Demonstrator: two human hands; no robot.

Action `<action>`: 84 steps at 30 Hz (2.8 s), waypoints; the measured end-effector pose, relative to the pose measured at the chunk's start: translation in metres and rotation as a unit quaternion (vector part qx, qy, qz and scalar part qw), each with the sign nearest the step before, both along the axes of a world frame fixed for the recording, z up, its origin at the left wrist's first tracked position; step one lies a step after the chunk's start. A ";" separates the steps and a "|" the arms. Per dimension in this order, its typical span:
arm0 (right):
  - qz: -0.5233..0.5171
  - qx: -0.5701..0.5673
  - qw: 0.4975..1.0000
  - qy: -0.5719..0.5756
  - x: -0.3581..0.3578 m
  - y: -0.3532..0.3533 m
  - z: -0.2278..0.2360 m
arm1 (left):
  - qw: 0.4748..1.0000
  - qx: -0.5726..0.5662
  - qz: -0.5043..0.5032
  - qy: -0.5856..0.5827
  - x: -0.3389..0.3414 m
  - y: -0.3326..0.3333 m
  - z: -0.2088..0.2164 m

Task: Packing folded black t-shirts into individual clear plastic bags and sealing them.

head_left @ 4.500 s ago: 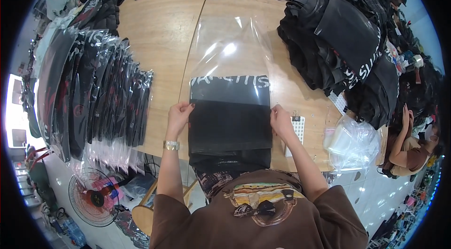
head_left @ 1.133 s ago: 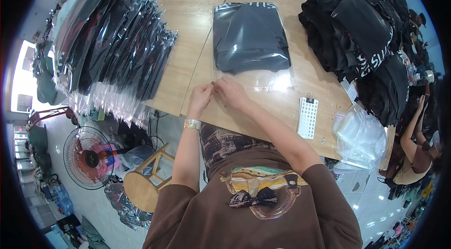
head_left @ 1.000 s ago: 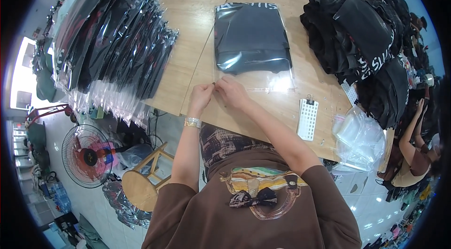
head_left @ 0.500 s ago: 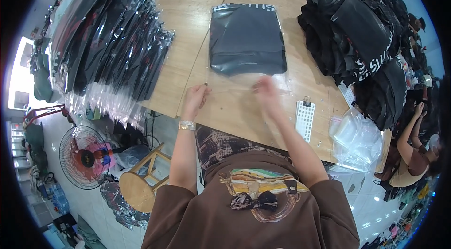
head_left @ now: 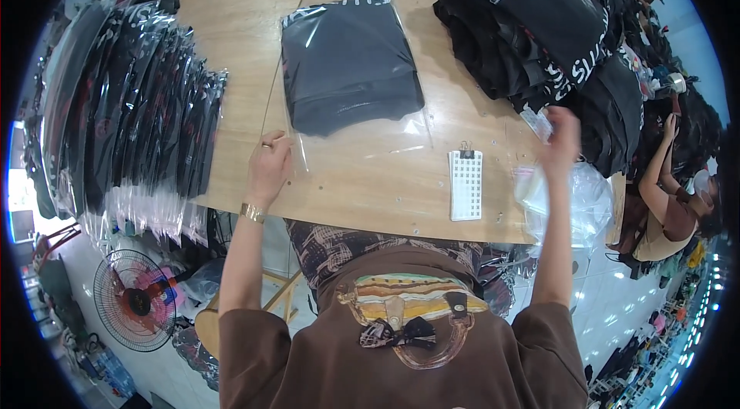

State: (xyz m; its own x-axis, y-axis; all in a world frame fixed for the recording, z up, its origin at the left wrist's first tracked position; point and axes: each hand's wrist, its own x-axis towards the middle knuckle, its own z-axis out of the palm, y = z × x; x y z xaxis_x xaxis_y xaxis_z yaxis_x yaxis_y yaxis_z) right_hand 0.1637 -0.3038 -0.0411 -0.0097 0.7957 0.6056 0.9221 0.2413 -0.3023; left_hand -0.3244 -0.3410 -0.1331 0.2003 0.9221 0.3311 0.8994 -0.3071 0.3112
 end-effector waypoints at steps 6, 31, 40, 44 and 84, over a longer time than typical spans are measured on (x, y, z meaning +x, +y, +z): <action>0.253 -0.228 0.910 -0.235 -0.097 0.038 -0.057 | 0.970 0.075 -0.207 0.105 -0.009 0.019 0.011; 0.446 -0.191 0.860 -0.158 -0.067 0.039 -0.084 | 0.958 -0.030 -0.279 0.062 -0.005 -0.005 0.009; 0.254 -0.491 0.823 0.127 -0.079 0.040 -0.092 | 0.959 -0.207 -0.033 -0.191 0.000 -0.017 0.006; 0.256 -0.507 0.791 0.229 -0.081 0.048 -0.102 | 0.878 -0.315 0.059 -0.356 -0.002 -0.012 -0.005; 0.027 -0.425 0.859 0.283 -0.164 0.148 -0.096 | 0.754 -0.148 0.362 -0.528 0.024 -0.021 -0.014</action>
